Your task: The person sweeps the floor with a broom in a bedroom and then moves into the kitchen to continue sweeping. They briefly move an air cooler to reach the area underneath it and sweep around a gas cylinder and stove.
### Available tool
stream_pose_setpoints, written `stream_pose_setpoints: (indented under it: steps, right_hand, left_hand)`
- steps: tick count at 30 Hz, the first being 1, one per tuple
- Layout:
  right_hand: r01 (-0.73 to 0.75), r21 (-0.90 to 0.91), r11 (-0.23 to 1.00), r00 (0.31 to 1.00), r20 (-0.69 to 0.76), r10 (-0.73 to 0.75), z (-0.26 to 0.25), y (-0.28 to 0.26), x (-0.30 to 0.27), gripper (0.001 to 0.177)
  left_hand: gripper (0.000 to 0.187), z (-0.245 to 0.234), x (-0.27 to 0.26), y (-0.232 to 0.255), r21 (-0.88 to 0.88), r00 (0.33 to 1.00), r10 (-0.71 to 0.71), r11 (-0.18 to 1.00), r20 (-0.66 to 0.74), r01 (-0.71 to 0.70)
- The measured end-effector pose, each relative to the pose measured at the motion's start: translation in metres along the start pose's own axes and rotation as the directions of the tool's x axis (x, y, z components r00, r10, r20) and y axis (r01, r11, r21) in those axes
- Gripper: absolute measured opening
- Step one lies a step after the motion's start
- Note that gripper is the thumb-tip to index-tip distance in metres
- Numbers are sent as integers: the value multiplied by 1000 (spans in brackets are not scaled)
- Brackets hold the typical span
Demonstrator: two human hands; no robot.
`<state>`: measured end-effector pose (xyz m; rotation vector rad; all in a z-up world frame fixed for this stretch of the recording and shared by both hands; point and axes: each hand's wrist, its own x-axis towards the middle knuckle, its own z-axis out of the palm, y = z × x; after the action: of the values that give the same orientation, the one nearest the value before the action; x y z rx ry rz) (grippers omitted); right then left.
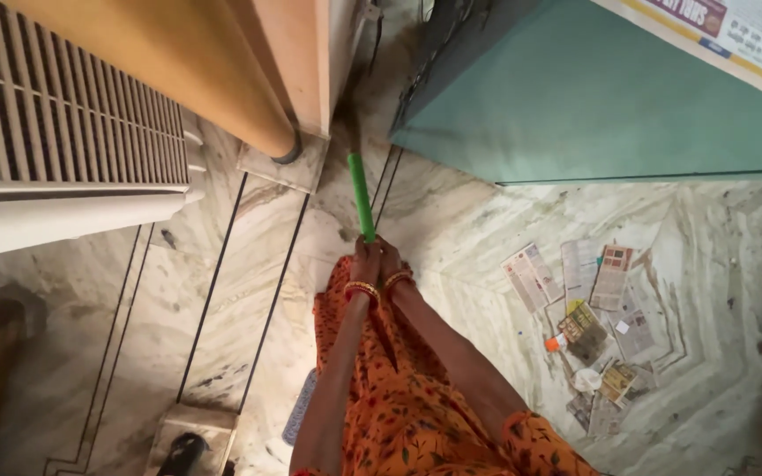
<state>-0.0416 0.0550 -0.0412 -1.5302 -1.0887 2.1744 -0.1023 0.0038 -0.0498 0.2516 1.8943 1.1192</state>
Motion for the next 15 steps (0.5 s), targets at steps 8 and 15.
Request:
stream_pose_setpoints:
  steps: [8,15]
  right_hand:
    - [-52,-2,999,997,-50,51,-1,-6,16,37]
    - [-206,-123,971,976,-99,195,-4,-16,37,38]
  left_hand:
    - [40,0,21,13,74,998,8,997,62,-13]
    - [31,10,33,12,147,991,92,984,93,-105]
